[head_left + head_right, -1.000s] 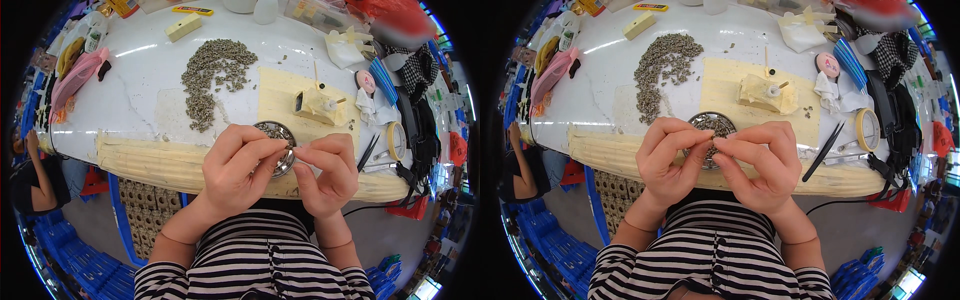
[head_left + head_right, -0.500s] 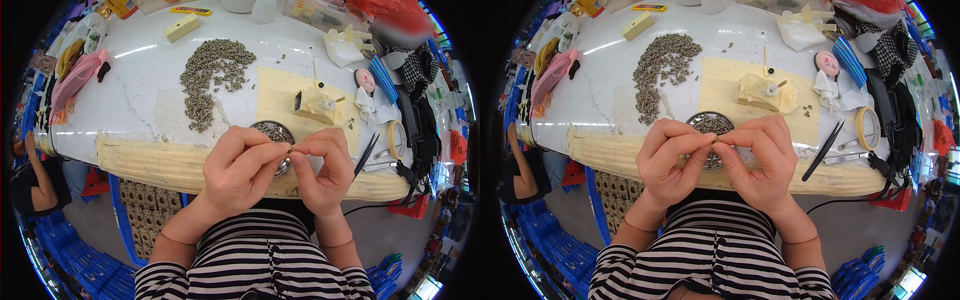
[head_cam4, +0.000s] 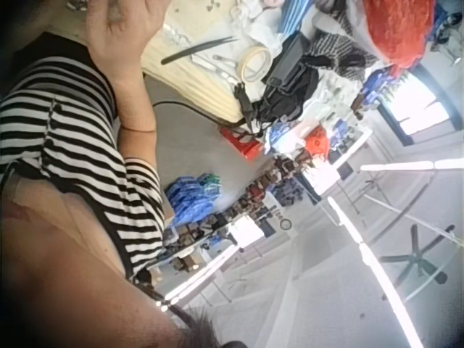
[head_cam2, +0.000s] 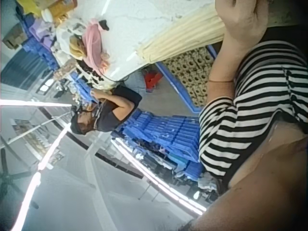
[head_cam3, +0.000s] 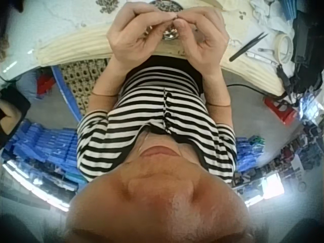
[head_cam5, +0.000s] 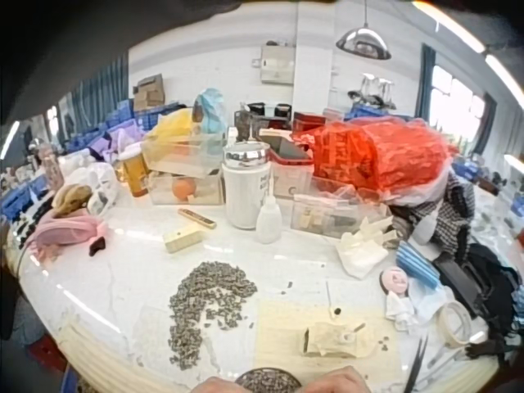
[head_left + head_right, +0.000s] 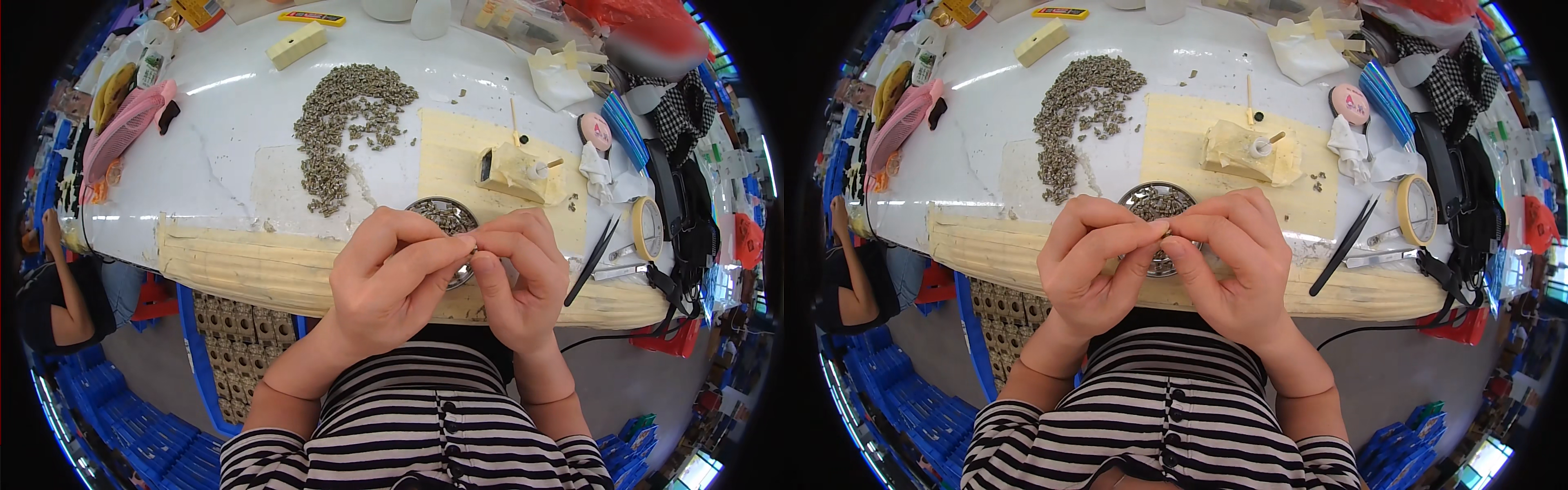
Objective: The person picks up and attaches small gold-colored components to tiny metal links one by one by hand.
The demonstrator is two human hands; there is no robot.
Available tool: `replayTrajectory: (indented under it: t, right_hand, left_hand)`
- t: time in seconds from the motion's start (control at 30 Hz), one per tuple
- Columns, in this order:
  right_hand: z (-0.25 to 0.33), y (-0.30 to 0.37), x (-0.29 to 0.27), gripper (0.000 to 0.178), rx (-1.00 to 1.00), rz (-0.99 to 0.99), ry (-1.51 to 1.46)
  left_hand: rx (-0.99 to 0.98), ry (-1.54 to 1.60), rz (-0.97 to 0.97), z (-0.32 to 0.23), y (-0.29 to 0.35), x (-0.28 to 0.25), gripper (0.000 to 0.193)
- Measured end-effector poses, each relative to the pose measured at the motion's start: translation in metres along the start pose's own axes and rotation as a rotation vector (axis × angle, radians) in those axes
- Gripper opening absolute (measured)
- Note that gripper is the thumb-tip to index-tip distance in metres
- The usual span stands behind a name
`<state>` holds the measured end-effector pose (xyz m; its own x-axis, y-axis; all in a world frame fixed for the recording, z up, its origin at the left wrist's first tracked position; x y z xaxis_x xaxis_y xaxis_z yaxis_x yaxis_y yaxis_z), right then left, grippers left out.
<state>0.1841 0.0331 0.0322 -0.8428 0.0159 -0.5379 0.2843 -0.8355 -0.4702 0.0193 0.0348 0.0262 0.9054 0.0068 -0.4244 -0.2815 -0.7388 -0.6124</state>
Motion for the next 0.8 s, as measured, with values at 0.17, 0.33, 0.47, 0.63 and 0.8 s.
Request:
replayTrajectory:
  t: [0.17, 0.33, 0.47, 0.63, 0.8]
  right_hand:
    - [0.007, 0.002, -0.002, 0.019, -0.019, -0.104, 0.075]
    - [0.012, 0.003, -0.004, 0.024, -0.114, -0.110, 0.162]
    - [0.008, 0.002, -0.002, 0.024, -0.072, -0.110, 0.133]
    - [0.005, 0.003, -0.001, 0.021, 0.009, -0.090, 0.060]
    - [-0.001, 0.004, -0.001, 0.018, 0.070, -0.034, -0.088]
  left_hand:
    - [-0.037, 0.008, -0.006, 0.000, 0.001, 0.002, 0.023]
    - [-0.040, 0.005, -0.017, 0.002, 0.000, 0.003, 0.022]
    - [-0.029, -0.005, -0.022, 0.000, 0.000, 0.002, 0.021]
    - [-0.009, 0.004, -0.005, 0.000, 0.000, 0.000, 0.022]
    - [-0.004, 0.027, 0.016, 0.001, 0.001, 0.000, 0.023]
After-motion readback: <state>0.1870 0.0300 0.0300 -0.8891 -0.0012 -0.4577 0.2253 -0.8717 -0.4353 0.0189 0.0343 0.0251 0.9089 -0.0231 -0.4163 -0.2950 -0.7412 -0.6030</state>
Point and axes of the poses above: each hand's wrist, its own y-axis away from the middle knuckle, its own x-axis out of the palm, z = x × y, the point moved 3 cm from there along -y, towards the middle knuckle, and after that the axes turned 9 degrees about z, right-handed, at the moved point
